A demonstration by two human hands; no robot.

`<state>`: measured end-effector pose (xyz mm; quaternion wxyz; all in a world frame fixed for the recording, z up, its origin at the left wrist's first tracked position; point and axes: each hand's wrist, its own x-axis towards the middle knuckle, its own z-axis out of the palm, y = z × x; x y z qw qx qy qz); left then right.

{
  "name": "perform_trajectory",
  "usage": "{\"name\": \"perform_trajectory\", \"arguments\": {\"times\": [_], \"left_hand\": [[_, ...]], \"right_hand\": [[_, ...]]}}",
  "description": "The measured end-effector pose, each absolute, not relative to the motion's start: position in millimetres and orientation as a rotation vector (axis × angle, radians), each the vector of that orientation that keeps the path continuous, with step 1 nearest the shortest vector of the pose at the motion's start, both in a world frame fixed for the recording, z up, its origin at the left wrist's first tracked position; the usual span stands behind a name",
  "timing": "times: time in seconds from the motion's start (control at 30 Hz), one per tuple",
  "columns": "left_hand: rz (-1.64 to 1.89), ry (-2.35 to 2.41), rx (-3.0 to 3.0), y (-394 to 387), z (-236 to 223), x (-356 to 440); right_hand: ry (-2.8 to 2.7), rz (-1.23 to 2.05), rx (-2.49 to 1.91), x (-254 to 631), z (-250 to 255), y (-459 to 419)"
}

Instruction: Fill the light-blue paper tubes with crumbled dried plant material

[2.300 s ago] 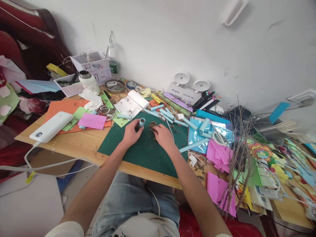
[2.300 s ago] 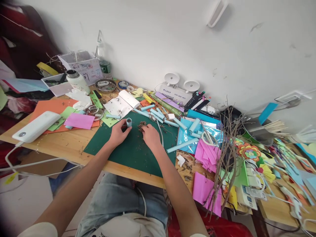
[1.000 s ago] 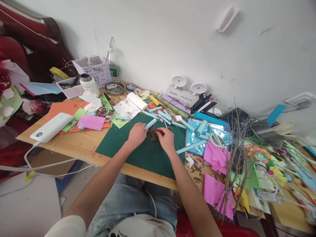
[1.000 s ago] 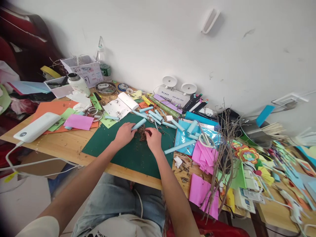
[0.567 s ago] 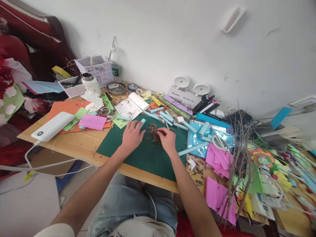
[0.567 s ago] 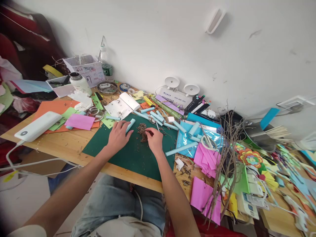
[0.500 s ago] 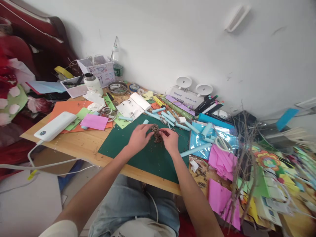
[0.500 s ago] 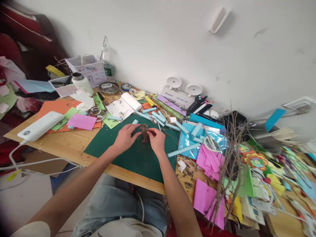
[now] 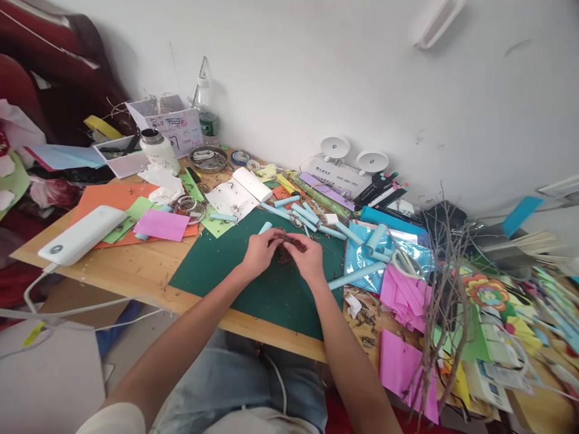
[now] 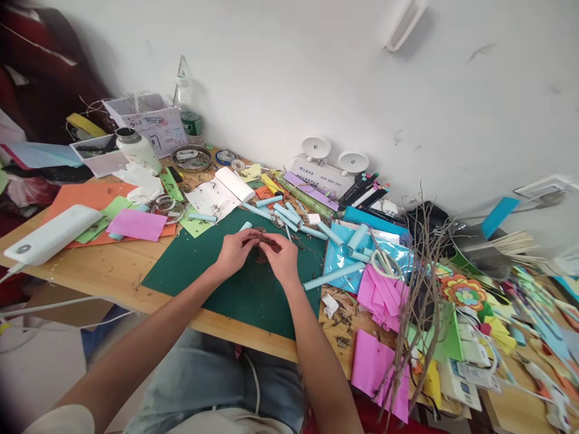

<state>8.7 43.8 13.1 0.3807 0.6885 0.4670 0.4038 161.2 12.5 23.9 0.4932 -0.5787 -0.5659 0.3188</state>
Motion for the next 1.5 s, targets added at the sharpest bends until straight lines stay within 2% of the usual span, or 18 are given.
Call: {"name": "perform_trajectory", "arguments": {"times": [0.2,0.47,0.8,1.1,1.23,1.5], "left_hand": [[0.933,1.167,1.941,42,7,11],[0.943,1.293,2.077,44,6,11],[1.132,1.07,2.297,46,-5,9],[0.936,1.154,2.587,42,-3,10],[0.865,1.224,2.619,39,0,11],[0.953,1.341,2.588,41,-4,7]], "right_hand": [[-1.565,0.548,-1.477,158,29,8],[-1.232,0.788,-1.466,159,17,14],[-1.084,0.922,-1.398,160,4,15],[-1.328,0.699,-1.401,157,13,5],[-1.247,0.769,-1.437,155,9,7],[-1.245,0.712,-1.491,165,8,12]]}}
